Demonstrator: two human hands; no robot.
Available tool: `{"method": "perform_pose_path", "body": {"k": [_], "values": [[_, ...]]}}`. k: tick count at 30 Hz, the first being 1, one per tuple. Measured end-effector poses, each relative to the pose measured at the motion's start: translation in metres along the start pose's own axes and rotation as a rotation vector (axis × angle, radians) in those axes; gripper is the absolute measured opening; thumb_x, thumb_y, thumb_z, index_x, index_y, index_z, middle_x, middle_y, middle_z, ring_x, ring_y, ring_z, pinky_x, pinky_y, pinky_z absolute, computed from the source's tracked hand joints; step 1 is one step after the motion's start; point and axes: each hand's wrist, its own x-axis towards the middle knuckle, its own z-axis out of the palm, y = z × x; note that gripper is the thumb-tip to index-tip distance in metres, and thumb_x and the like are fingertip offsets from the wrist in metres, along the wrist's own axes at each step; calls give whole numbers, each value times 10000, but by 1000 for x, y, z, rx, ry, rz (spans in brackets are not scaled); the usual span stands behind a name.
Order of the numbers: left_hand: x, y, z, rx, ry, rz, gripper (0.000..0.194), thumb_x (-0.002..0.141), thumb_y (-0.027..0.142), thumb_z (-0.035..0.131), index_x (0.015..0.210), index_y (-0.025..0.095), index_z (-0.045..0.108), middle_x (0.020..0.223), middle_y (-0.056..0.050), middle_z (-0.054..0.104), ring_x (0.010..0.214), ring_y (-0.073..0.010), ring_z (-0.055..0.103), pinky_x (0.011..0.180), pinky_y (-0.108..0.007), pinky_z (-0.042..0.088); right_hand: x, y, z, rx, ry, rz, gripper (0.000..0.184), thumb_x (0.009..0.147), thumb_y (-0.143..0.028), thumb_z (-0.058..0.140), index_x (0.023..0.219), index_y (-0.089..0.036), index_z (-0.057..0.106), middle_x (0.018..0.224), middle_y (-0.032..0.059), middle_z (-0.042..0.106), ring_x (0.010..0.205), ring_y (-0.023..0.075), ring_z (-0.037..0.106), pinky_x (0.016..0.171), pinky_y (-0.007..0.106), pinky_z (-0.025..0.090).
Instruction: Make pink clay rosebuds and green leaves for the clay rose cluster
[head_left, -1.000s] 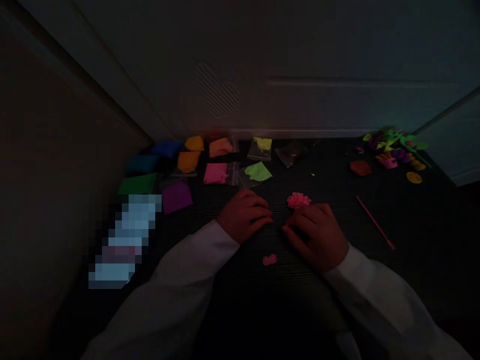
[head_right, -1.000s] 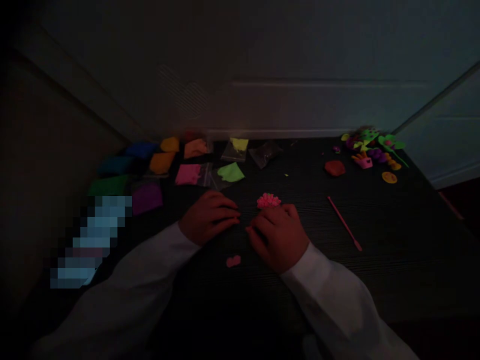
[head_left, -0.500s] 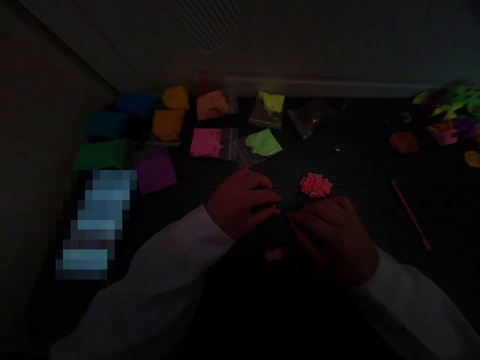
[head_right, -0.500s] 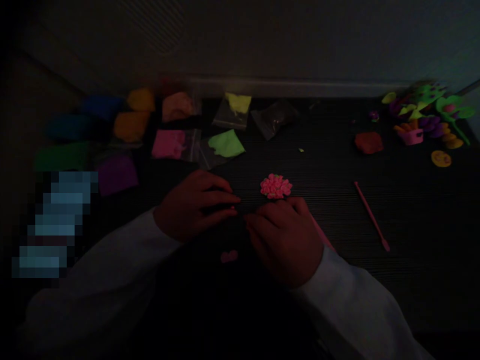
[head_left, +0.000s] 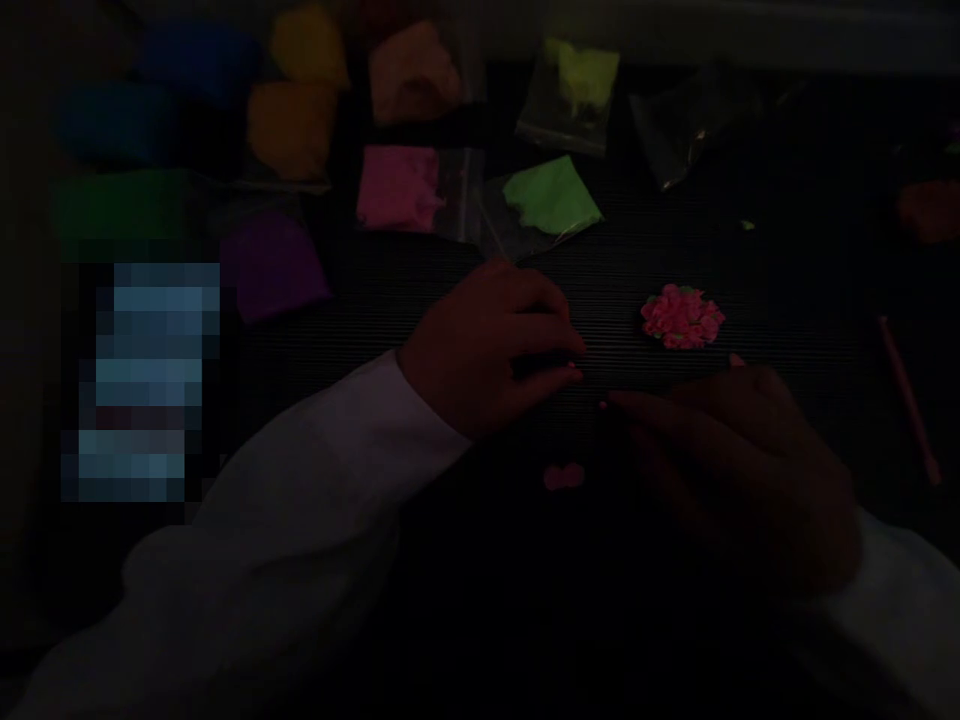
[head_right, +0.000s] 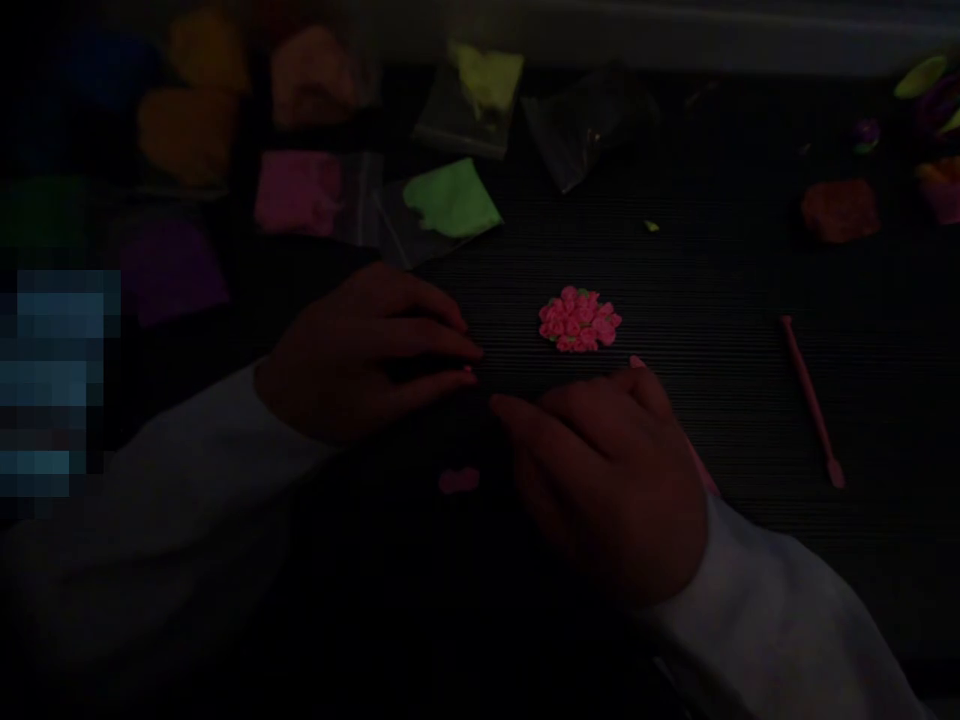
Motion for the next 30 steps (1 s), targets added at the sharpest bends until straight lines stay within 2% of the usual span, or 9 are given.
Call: {"method": "perform_pose_path", "body": {"k": [5, 13, 19, 24, 30], "values": [[1, -1, -1, -26, 10, 32, 145, 723, 317, 551, 762, 210, 641, 838, 4, 587, 790, -140, 528, 743, -327, 419, 0, -2, 3, -7, -10, 43, 265, 775, -269, 514, 1039, -244, 527, 824, 17, 608, 719, 172, 533, 834, 435, 332], [2, -3, 0, -73, 0, 0, 153, 716, 347, 556, 735, 222, 642, 812, 9, 590, 772, -139, 528, 726, -316, 414, 12, 1, 7, 7, 2, 10, 167, 768, -265, 536, 928, -223, 558, 757, 10, 609, 662, 146, 533, 648, 341, 331], [3, -7, 0, -140, -4, 35, 151, 695, 348, 583, 717, 217, 655, 788, 2, 608, 756, -127, 533, 726, -290, 398, 13, -1, 7, 55, 30, 5, 113, 767, -254, 533, 861, -207, 575, 768, 2, 611, 691, 132, 535, 665, 316, 332], [2, -8, 1, -128, -23, 42, 172, 712, 349, 564, 741, 212, 663, 780, -17, 597, 770, -126, 512, 733, -276, 370, 15, -3, 7, 104, -40, 71, 139, 788, -264, 488, 861, -213, 595, 790, 6, 609, 726, 127, 529, 689, 305, 315], [2, -6, 4, -114, -99, -92, 213, 707, 401, 551, 762, 227, 660, 701, -7, 569, 728, -128, 487, 718, -270, 350, 14, -3, 13, 147, -39, 114, 145, 790, -257, 470, 876, -229, 583, 826, 1, 602, 779, 129, 519, 730, 299, 301]]}}
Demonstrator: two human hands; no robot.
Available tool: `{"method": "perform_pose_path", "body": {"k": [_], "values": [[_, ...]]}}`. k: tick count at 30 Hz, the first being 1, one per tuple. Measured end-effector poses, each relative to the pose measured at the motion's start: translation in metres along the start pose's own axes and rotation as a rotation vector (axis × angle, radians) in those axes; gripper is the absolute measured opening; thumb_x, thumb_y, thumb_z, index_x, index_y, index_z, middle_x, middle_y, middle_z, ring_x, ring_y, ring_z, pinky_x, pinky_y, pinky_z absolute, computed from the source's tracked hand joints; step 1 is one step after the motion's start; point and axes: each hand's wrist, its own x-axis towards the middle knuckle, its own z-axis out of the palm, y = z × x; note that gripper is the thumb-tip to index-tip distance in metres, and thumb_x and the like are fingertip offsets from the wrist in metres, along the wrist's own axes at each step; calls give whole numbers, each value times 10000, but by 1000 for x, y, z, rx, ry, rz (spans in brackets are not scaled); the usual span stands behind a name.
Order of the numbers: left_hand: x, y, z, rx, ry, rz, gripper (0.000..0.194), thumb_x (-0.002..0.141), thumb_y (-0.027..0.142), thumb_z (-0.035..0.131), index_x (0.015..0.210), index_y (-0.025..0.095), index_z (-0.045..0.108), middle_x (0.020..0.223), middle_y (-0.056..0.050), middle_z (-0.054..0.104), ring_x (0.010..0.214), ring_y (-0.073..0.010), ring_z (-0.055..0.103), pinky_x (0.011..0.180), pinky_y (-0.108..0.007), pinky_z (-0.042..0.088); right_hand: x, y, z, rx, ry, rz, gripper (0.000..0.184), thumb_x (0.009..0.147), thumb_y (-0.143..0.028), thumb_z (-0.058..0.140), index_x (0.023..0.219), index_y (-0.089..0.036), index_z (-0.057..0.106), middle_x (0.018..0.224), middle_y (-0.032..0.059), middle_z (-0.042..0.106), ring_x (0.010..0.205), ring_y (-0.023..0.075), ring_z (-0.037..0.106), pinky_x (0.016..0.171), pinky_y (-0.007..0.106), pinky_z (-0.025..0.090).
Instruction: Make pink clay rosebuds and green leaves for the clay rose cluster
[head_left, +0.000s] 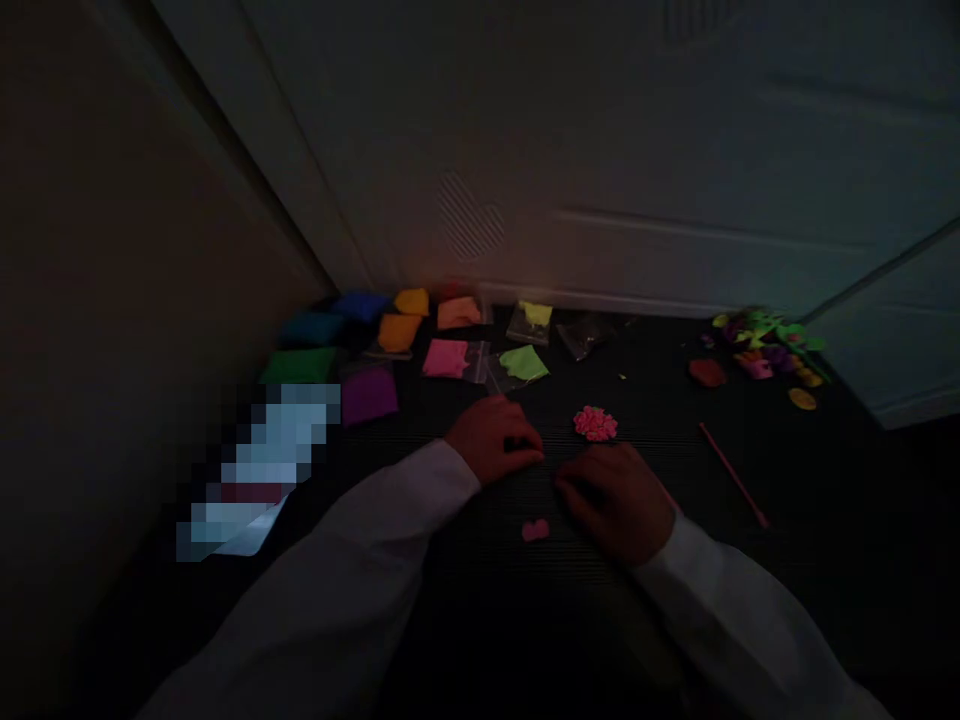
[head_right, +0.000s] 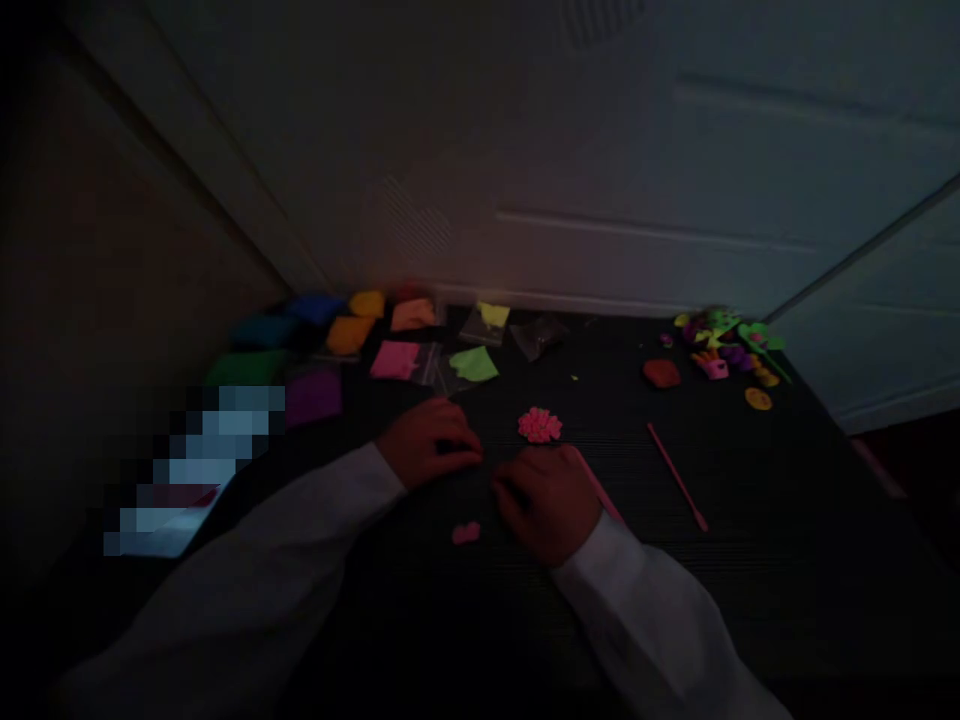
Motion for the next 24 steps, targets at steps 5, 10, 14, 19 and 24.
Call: {"method": "perform_pose_path", "body": {"k": [5, 10, 14, 19, 24], "values": [[0, -1, 1, 81, 40, 27, 198, 707, 377, 557, 746, 210, 654, 688, -10, 577, 709, -125, 491, 693, -256, 361, -4, -2, 6, -65, 113, 3, 139, 784, -232, 471, 864, -217, 584, 800, 12, 594, 774, 126, 524, 720, 287, 317], [1, -4, 2, 111, 46, 40, 197, 710, 364, 547, 753, 203, 652, 667, -18, 579, 691, -139, 489, 683, -276, 366, -9, -4, 11, -121, 167, 43, 146, 786, -245, 470, 873, -233, 586, 813, -1, 590, 791, 111, 526, 721, 262, 340], [1, -5, 2, 107, 36, 30, 217, 708, 380, 543, 776, 203, 648, 679, -21, 581, 708, -144, 495, 681, -274, 374, -12, -4, 13, -144, 174, 62, 175, 793, -252, 457, 913, -237, 584, 839, 5, 583, 814, 116, 519, 711, 261, 346], [1, -4, 2, 100, 41, -2, 219, 700, 393, 545, 764, 211, 649, 676, -17, 582, 716, -144, 498, 694, -275, 377, -21, -10, 12, -162, 153, 51, 248, 803, -254, 432, 1019, -239, 553, 888, 28, 565, 832, 134, 493, 719, 274, 343], [2, -4, 2, 101, 24, 1, 213, 704, 391, 543, 770, 216, 646, 679, -14, 579, 717, -141, 498, 688, -270, 377, -32, -18, 10, -192, 142, 75, 292, 815, -258, 395, 1084, -234, 508, 943, 44, 547, 835, 159, 464, 725, 312, 329]]}}
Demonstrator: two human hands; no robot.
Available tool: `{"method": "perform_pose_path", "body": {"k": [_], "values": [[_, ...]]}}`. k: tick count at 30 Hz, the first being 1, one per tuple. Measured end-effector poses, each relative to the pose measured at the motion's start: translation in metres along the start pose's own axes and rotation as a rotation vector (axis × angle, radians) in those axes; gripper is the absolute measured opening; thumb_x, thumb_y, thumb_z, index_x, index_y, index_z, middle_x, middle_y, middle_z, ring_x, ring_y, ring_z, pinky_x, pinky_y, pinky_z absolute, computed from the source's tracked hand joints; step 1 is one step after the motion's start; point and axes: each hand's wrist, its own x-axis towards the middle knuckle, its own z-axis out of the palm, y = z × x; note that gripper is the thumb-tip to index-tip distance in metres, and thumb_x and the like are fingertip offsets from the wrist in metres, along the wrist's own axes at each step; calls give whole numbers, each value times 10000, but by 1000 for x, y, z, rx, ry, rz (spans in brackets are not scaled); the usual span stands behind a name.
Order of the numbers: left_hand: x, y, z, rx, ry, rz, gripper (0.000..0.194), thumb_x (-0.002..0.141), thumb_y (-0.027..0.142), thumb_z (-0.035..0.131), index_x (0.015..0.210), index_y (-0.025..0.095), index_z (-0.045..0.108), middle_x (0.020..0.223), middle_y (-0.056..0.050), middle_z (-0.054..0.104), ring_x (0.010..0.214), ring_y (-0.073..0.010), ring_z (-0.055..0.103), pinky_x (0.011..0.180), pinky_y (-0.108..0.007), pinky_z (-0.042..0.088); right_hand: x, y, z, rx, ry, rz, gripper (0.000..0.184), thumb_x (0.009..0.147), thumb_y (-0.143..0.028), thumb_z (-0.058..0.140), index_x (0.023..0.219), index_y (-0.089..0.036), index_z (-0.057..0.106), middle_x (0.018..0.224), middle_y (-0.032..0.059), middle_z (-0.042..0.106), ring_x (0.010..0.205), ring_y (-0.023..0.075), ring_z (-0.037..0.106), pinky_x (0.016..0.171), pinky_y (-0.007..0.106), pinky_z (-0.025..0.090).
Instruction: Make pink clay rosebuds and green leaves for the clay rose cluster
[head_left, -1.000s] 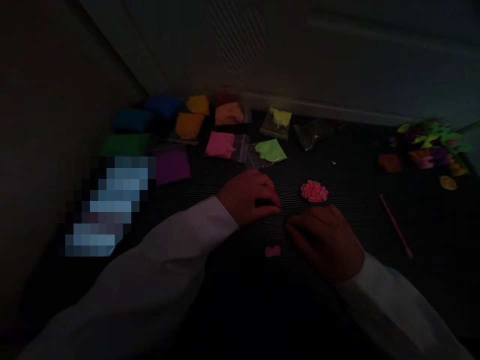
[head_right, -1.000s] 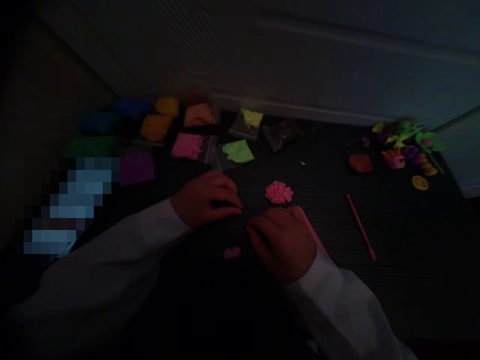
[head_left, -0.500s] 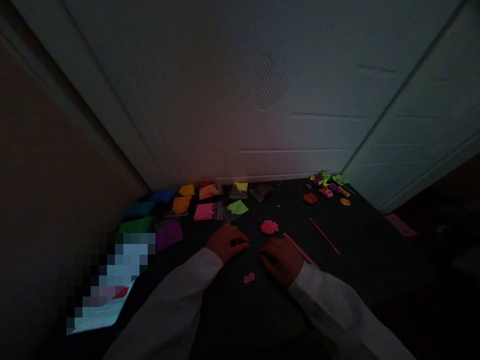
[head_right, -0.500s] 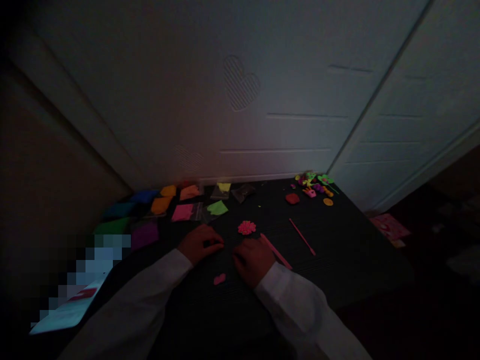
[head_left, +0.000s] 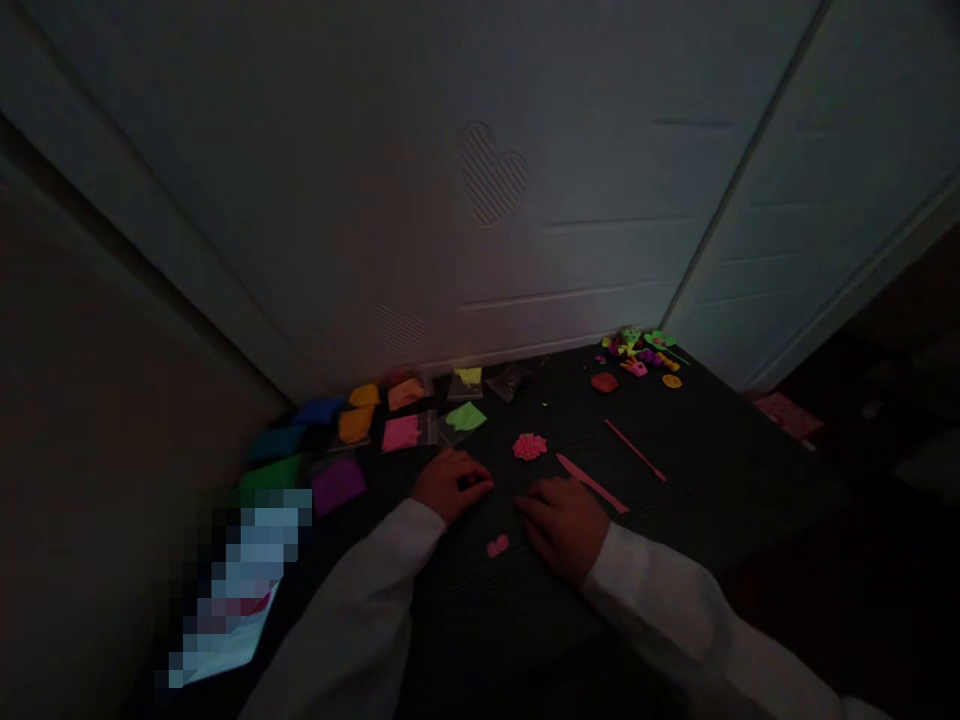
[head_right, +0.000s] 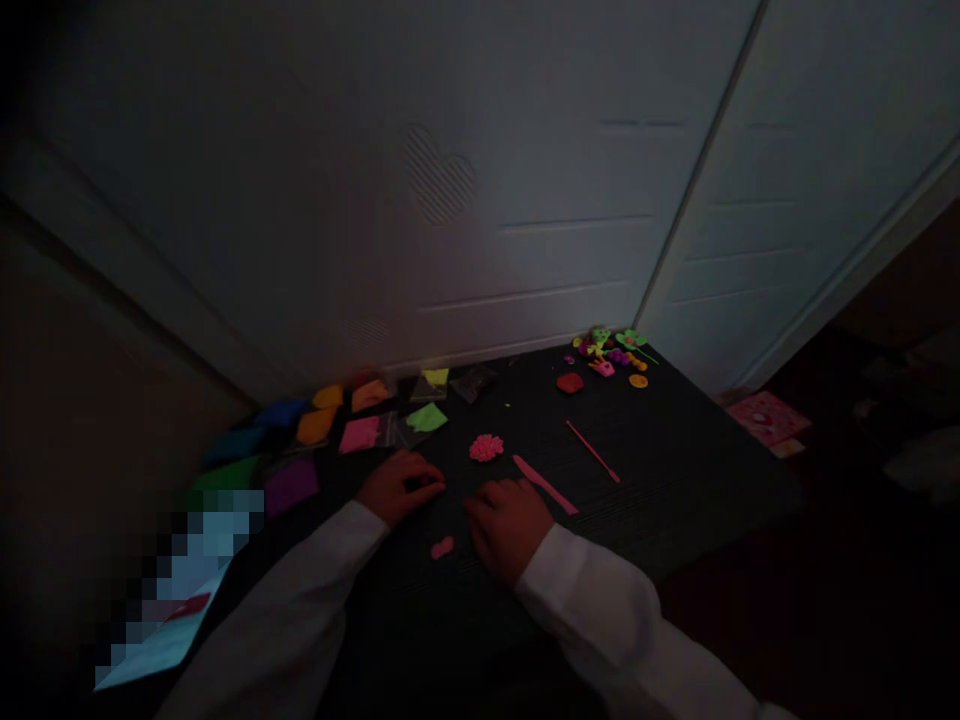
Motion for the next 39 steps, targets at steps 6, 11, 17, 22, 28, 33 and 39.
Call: {"method": "perform_pose_path", "body": {"k": [6, 11, 17, 22, 28, 33, 39], "values": [[0, -3, 1, 18, -15, -3, 211, 718, 380, 534, 778, 210, 642, 679, -14, 570, 724, -139, 495, 697, -273, 373, -2, -5, -4, -25, -21, 15, 310, 807, -286, 386, 1095, -238, 492, 937, 53, 539, 841, 190, 451, 718, 352, 303], [1, -1, 2, 5, -23, -12, 210, 714, 391, 536, 771, 218, 641, 673, -4, 572, 708, -132, 494, 687, -269, 367, -2, -7, -6, -60, -51, 15, 354, 798, -304, 377, 1131, -220, 464, 919, 72, 535, 824, 216, 450, 684, 379, 292], [1, 0, 0, -13, -34, -21, 226, 716, 402, 530, 771, 212, 639, 692, -9, 579, 717, -135, 493, 700, -279, 365, 0, -8, -6, -69, -92, -32, 368, 779, -295, 403, 1125, -190, 472, 926, 78, 554, 825, 229, 450, 655, 382, 290], [1, 0, 0, -19, -43, -28, 221, 714, 397, 533, 774, 213, 641, 679, -9, 571, 709, -137, 488, 688, -278, 362, 0, -7, -5, -49, -94, -32, 362, 776, -282, 418, 1120, -186, 480, 914, 84, 561, 826, 229, 455, 656, 379, 287], [0, 1, -1, -25, -42, -21, 231, 709, 401, 539, 779, 207, 641, 683, -16, 574, 710, -142, 489, 694, -286, 362, -2, -5, -5, 9, -68, 3, 326, 791, -286, 407, 1097, -211, 491, 898, 70, 557, 812, 215, 473, 691, 378, 293], [-2, 1, -1, -40, -8, -6, 247, 702, 414, 542, 811, 214, 638, 678, -15, 578, 714, -144, 496, 690, -283, 374, 2, 2, 0, 112, -16, 37, 266, 799, -267, 437, 1058, -245, 496, 896, 26, 562, 813, 162, 498, 717, 315, 332], [-3, 2, 0, -92, 67, -11, 235, 741, 370, 505, 860, 202, 617, 748, -25, 576, 742, -136, 511, 704, -273, 404, 11, 10, 6, 232, 64, 99, 145, 784, -249, 487, 914, -230, 548, 812, 0, 565, 759, 116, 523, 670, 248, 370]]}}
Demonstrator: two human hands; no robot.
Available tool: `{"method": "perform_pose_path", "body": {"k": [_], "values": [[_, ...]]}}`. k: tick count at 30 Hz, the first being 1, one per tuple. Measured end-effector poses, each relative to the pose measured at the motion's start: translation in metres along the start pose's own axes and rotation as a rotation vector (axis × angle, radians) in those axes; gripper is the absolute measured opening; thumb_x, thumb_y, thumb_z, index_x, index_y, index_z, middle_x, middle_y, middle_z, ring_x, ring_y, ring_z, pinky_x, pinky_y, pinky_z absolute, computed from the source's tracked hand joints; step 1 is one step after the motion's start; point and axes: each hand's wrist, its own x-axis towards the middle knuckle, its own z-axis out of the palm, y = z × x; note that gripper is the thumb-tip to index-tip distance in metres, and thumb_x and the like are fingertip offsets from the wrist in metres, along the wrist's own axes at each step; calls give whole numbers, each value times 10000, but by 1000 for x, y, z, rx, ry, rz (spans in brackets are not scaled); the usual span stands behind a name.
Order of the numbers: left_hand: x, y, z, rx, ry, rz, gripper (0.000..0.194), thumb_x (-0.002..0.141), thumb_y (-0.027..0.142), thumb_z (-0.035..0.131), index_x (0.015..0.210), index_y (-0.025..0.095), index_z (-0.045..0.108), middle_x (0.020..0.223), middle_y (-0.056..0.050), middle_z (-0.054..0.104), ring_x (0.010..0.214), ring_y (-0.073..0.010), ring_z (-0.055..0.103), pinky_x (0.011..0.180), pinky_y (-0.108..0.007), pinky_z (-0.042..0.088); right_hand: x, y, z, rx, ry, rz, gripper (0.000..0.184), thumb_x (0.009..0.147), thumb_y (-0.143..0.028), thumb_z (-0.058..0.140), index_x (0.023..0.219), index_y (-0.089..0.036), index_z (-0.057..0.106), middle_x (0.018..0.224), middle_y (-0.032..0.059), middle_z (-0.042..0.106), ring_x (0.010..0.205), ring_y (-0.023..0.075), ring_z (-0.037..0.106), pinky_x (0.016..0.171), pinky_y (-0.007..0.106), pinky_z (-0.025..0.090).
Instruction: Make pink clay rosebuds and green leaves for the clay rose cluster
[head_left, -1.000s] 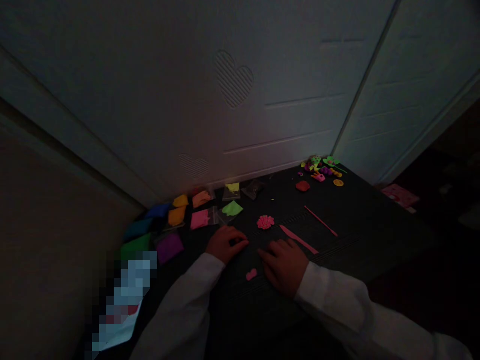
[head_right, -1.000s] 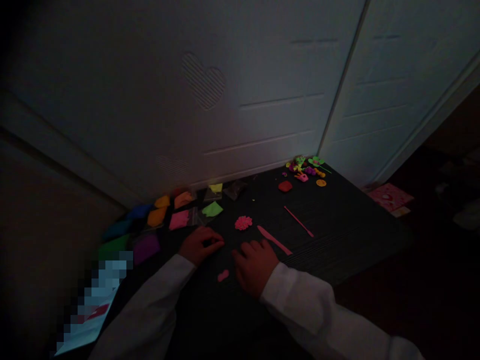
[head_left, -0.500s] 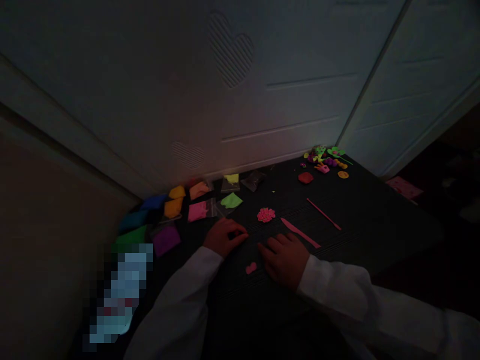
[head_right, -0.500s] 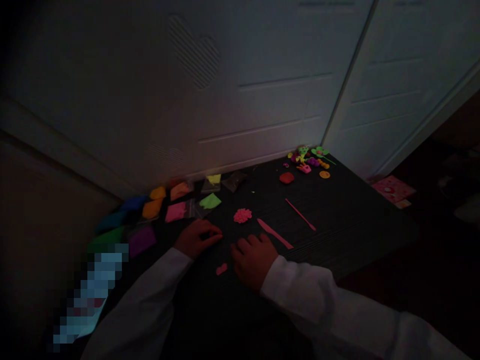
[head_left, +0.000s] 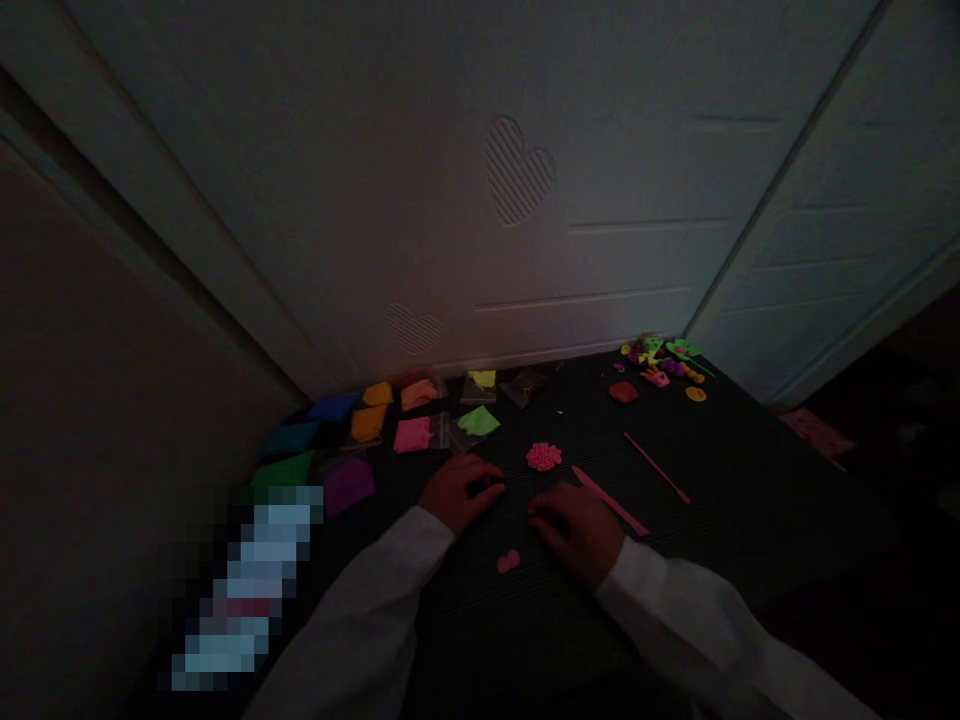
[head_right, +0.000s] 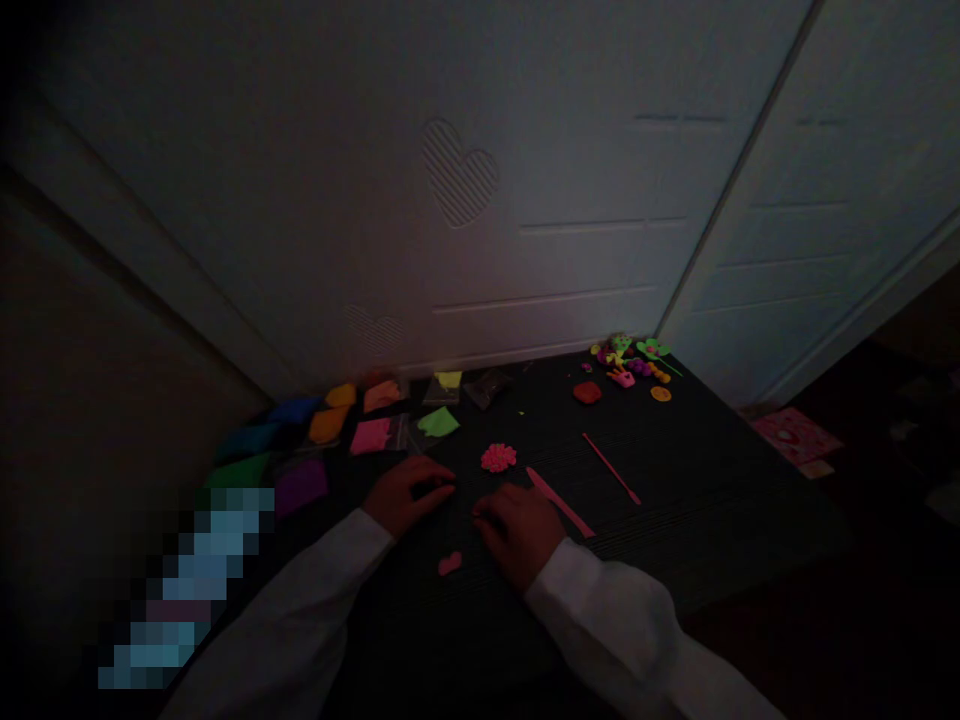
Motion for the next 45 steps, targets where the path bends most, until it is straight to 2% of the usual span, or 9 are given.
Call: {"method": "perform_pose_path", "body": {"k": [5, 12, 17, 21, 26, 33, 39, 45], "values": [[-2, 1, 1, -51, 52, -35, 233, 741, 344, 505, 871, 183, 611, 774, -36, 567, 738, -133, 513, 704, -274, 415, 9, -2, 3, 48, 30, -14, 115, 793, -251, 477, 851, -218, 571, 755, -8, 572, 707, 103, 525, 649, 244, 362], [-4, 3, 2, -127, 140, -99, 219, 738, 324, 502, 859, 185, 618, 799, -38, 575, 738, -134, 516, 709, -278, 414, 21, -11, 6, 25, 107, -44, 108, 795, -260, 478, 807, -221, 578, 728, -11, 588, 736, 122, 517, 688, 282, 298], [-5, 2, -3, -204, 234, -202, 232, 723, 329, 514, 889, 199, 610, 743, -19, 579, 686, -132, 520, 660, -273, 419, 40, -18, 5, -26, 185, -111, 128, 799, -264, 469, 813, -220, 588, 754, 5, 605, 786, 136, 508, 736, 316, 241], [-6, 2, -7, -341, 270, -291, 259, 722, 334, 517, 928, 189, 577, 718, -5, 609, 663, -128, 552, 651, -273, 435, 51, -21, 5, -22, 235, -140, 172, 822, -292, 431, 844, -229, 590, 740, 13, 601, 773, 141, 488, 743, 328, 223], [-1, 13, -3, -587, 280, -339, 260, 777, 307, 438, 971, 148, 506, 653, -13, 626, 626, -125, 578, 594, -252, 447, 53, -16, 1, 20, 274, -101, 143, 808, -293, 461, 851, -245, 589, 719, -4, 590, 738, 128, 479, 711, 316, 220], [-1, 21, 1, -802, 352, -387, 234, 745, 267, 494, 950, 157, 511, 625, 1, 634, 606, -111, 565, 596, -239, 421, 51, -13, -9, 57, 230, -76, 159, 811, -303, 456, 853, -248, 599, 723, 1, 592, 753, 136, 473, 722, 329, 208], [-7, 24, 0, -965, 307, -343, 215, 747, 231, 518, 951, 166, 538, 639, 0, 647, 624, -110, 563, 608, -236, 405, 49, -16, -11, 14, 191, -124, 176, 818, -292, 436, 878, -257, 598, 760, -1, 607, 801, 147, 484, 742, 341, 213], [-8, 23, -1, -1014, 271, -359, 197, 731, 218, 543, 916, 154, 561, 641, -7, 652, 632, -123, 575, 623, -250, 412, 49, -15, -11, -9, 222, -151, 153, 798, -284, 473, 856, -253, 612, 746, 2, 613, 781, 147, 492, 723, 338, 224]]}}
